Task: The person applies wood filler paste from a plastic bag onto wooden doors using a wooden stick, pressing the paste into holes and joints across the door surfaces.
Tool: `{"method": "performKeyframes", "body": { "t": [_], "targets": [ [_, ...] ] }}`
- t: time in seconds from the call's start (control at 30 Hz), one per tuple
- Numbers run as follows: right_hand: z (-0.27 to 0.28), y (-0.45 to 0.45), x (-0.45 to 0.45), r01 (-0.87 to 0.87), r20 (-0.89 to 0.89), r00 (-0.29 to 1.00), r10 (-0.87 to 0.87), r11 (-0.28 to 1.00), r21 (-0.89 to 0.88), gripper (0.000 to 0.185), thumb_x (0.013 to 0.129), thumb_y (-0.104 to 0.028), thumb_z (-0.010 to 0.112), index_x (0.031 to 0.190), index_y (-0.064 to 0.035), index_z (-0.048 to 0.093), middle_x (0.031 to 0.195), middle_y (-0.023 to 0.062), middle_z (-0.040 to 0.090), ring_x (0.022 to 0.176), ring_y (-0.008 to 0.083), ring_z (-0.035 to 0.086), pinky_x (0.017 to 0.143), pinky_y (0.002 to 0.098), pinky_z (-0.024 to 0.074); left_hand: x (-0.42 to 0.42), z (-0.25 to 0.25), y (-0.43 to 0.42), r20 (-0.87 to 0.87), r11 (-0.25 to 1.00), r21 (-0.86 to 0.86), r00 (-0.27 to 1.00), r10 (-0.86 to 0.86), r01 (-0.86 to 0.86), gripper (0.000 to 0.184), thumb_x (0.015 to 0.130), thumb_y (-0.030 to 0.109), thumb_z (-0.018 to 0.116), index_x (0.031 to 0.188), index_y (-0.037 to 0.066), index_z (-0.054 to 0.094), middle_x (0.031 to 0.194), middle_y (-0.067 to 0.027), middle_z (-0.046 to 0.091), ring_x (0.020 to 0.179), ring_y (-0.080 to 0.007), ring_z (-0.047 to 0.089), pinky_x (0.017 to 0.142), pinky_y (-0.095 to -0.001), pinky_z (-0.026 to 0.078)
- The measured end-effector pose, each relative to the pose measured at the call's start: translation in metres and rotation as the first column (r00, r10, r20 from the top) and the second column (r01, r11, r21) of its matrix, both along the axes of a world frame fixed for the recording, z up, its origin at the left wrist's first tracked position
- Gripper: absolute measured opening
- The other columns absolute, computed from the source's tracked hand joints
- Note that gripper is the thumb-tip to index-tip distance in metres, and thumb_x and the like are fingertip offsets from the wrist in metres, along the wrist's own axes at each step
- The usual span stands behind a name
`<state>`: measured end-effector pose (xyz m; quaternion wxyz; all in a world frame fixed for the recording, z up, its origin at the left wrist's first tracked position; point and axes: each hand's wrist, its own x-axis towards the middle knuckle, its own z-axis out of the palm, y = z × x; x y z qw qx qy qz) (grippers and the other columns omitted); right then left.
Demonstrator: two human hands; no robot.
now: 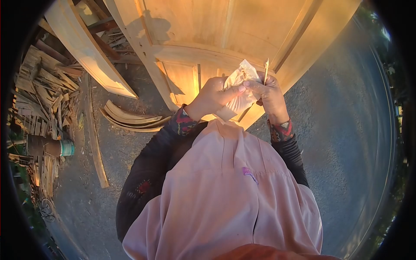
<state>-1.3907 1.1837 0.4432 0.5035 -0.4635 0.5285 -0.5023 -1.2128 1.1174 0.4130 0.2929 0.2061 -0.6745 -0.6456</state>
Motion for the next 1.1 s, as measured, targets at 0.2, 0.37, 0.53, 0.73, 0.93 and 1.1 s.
{"method": "performKeyframes", "body": {
  "t": [0.2,0.37,0.53,0.73,0.93,1.1],
  "targets": [
    [-0.003,0.002,-0.021,0.158,-0.406,0.859,-0.313,0.915,-0.371,0.028,0.088,-0.025,0.059,0.097,0.0019,0.062,0.070,0.0000,0.051,0.063,0.0085,0.045,0.058,0.0241,0.0387,-0.006,-0.015,-0.002,-0.078,0.991,0.045,0.988,0.131,-0.128,0.033,0.087,0.032,0.057,0.094,0.000,0.063,0.076,-0.0027,0.062,0.068,-0.0080,0.056,0.060,-0.0252,0.044],
    [0.021,0.030,-0.001,0.095,-0.626,0.679,-0.383,0.892,-0.442,0.023,0.087,-0.014,0.055,0.106,-0.0024,0.062,0.076,0.0145,0.059,0.067,0.0228,0.058,0.062,0.0293,0.0444,-0.008,-0.016,-0.001,-0.100,0.982,0.119,0.982,0.160,-0.148,0.028,0.086,0.023,0.056,0.100,-0.001,0.062,0.076,-0.0028,0.061,0.068,-0.0076,0.055,0.061,-0.0249,0.045],
    [0.017,0.032,0.007,0.044,-0.687,0.605,-0.403,0.878,-0.477,0.021,0.084,-0.008,0.057,0.103,-0.0046,0.064,0.080,0.0137,0.062,0.068,0.0274,0.061,0.061,0.0316,0.0468,-0.013,-0.011,0.005,-0.121,0.978,0.130,0.976,0.180,-0.164,0.029,0.085,0.019,0.056,0.105,-0.002,0.060,0.077,-0.0035,0.061,0.068,-0.0079,0.055,0.061,-0.0245,0.045],
    [0.019,0.042,0.003,0.005,-0.753,0.509,-0.418,0.876,-0.483,0.022,0.082,-0.006,0.057,0.102,-0.0071,0.066,0.080,0.0109,0.063,0.068,0.0264,0.062,0.059,0.0320,0.0484,-0.018,-0.010,0.014,-0.095,0.980,0.033,0.976,0.197,-0.195,0.031,0.085,0.021,0.058,0.107,-0.002,0.061,0.079,-0.0035,0.062,0.069,-0.0073,0.055,0.061,-0.0235,0.045],
    [0.011,0.051,0.002,-0.056,-0.770,0.409,-0.489,0.830,-0.556,0.023,0.081,-0.005,0.058,0.102,-0.0090,0.066,0.079,0.0102,0.061,0.065,0.0256,0.061,0.056,0.0310,0.0478,-0.025,0.001,0.029,-0.108,0.961,0.103,0.957,0.269,-0.258,0.028,0.087,0.019,0.056,0.106,-0.002,0.061,0.081,-0.0032,0.063,0.070,-0.0068,0.056,0.061,-0.0221,0.046],
    [-0.002,0.057,-0.001,-0.083,-0.796,0.358,-0.489,0.832,-0.548,0.022,0.083,-0.006,0.058,0.104,-0.0081,0.065,0.080,0.0105,0.061,0.065,0.0271,0.061,0.055,0.0313,0.0478,-0.034,-0.006,0.032,-0.063,0.954,0.028,0.952,0.299,-0.297,0.022,0.090,0.015,0.054,0.101,-0.003,0.060,0.085,-0.0025,0.062,0.072,-0.0068,0.056,0.062,-0.0216,0.046]
  ]
}}
